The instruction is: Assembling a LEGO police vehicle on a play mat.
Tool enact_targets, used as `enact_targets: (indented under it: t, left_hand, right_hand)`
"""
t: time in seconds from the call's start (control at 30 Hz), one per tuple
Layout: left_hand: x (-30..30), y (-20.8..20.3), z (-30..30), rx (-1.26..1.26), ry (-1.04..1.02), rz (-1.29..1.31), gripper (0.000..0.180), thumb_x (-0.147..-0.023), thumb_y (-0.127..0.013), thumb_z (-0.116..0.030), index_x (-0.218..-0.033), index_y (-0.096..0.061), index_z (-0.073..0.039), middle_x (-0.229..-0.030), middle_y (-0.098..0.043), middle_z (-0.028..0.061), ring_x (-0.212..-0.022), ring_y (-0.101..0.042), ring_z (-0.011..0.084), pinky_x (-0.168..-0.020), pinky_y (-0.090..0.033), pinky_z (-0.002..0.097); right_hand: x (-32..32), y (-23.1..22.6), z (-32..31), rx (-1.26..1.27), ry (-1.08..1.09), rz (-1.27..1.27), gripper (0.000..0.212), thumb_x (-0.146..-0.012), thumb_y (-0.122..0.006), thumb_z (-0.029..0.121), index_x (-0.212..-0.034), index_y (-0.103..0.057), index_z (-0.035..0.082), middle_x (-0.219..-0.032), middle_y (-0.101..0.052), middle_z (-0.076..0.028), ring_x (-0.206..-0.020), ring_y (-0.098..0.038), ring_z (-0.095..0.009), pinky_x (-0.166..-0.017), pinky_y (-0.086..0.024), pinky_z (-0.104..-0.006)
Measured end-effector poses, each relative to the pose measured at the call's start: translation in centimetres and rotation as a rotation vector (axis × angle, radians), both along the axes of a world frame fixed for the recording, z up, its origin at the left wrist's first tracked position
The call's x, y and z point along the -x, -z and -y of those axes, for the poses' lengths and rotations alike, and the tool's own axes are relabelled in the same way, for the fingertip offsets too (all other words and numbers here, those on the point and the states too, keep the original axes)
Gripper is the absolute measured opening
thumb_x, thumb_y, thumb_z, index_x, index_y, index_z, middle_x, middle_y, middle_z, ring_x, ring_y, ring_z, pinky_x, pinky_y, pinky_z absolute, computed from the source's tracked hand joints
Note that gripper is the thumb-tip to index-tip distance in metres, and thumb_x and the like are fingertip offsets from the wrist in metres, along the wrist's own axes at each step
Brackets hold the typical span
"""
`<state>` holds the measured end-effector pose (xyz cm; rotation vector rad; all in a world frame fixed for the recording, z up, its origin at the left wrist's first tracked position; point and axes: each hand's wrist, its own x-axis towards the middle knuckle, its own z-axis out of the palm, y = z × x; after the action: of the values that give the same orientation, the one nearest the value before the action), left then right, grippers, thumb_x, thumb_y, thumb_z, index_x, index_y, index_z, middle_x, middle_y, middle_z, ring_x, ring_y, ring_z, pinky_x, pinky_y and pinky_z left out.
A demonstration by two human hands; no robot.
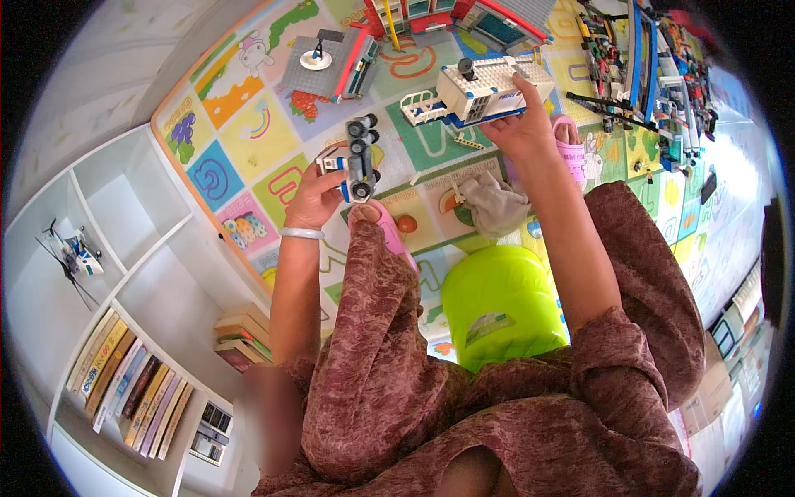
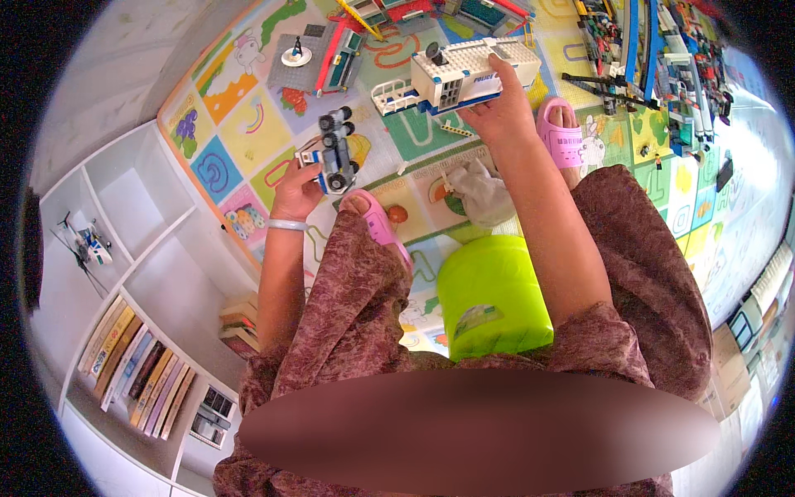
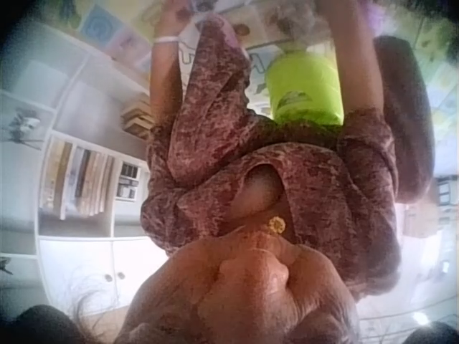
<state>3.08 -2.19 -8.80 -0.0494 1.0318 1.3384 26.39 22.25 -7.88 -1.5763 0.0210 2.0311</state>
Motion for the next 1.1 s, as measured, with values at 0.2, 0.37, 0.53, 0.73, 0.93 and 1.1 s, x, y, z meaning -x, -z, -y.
enact_targets:
  t: [0.2,0.37,0.53,0.73,0.93,1.1]
  left_hand:
    - [1.2,0.7,1.1,-0.102,-0.007,0.018,0.072,-0.072,-0.075,-0.024,-0.131,-0.045,0.004,-0.121,-0.058,0.0191,-0.11,-0.059,0.0348,-0.098,-0.045,0.0511]
    - [1.0,-0.7,0.7,-0.183,-0.065,0.103,0.075,-0.071,-0.076,-0.023,-0.134,-0.042,0.0,-0.123,-0.056,0.0167,-0.109,-0.059,0.0354,-0.096,-0.046,0.0538]
    - [1.6,-1.5,0.4,-0.211,-0.046,0.117,0.074,-0.069,-0.076,-0.02,-0.133,-0.043,0.0,-0.121,-0.058,0.0131,-0.107,-0.061,0.0302,-0.097,-0.047,0.0507]
    - [2.9,-2.1,0.2,-0.2,0.05,-0.075,0.079,-0.068,-0.078,-0.019,-0.135,-0.04,0.0,-0.122,-0.056,0.0137,-0.109,-0.059,0.0291,-0.096,-0.046,0.0487]
    - [2.5,-5.5,-1.6,-0.066,0.272,-0.387,0.065,-0.063,-0.073,-0.002,-0.125,-0.051,-0.003,-0.107,-0.059,0.0017,-0.095,-0.057,0.0096,-0.084,-0.046,0.0251]
    - [2.4,-7.1,-2.4,-0.083,0.407,-0.474,0.064,-0.066,-0.079,-0.006,-0.125,-0.052,-0.005,-0.107,-0.058,0.0002,-0.096,-0.056,0.0093,-0.086,-0.045,0.0258]
  right_hand:
    - [-0.4,-0.6,0.5,0.057,0.073,-0.115,0.068,-0.073,-0.078,0.03,-0.123,-0.043,0.002,-0.123,-0.052,-0.014,-0.117,-0.049,-0.029,-0.103,-0.036,-0.0501]
    - [-0.3,-1.0,0.8,0.031,0.007,-0.127,0.061,-0.075,-0.075,0.033,-0.122,-0.046,0.007,-0.113,-0.056,-0.011,-0.109,-0.054,-0.028,-0.095,-0.042,-0.0494]
    - [-0.1,-1.0,1.2,0.001,0.025,-0.138,0.065,-0.077,-0.074,0.03,-0.123,-0.04,0.0,-0.121,-0.053,-0.013,-0.113,-0.053,-0.03,-0.101,-0.039,-0.0495]
    - [-0.2,-1.0,1.4,-0.034,-0.029,-0.118,0.052,-0.082,-0.067,0.033,-0.121,-0.047,0.006,-0.112,-0.058,-0.01,-0.104,-0.057,-0.026,-0.094,-0.042,-0.0475]
    - [-1.3,-0.8,0.8,-0.086,-0.078,-0.198,0.051,-0.084,-0.064,0.037,-0.123,-0.047,0.01,-0.117,-0.056,-0.007,-0.106,-0.057,-0.024,-0.095,-0.042,-0.0454]
    - [-1.3,-1.9,0.7,-0.155,-0.1,-0.287,0.059,-0.086,-0.061,0.038,-0.128,-0.041,0.0,-0.121,-0.054,-0.012,-0.112,-0.055,-0.027,-0.096,-0.044,-0.0451]
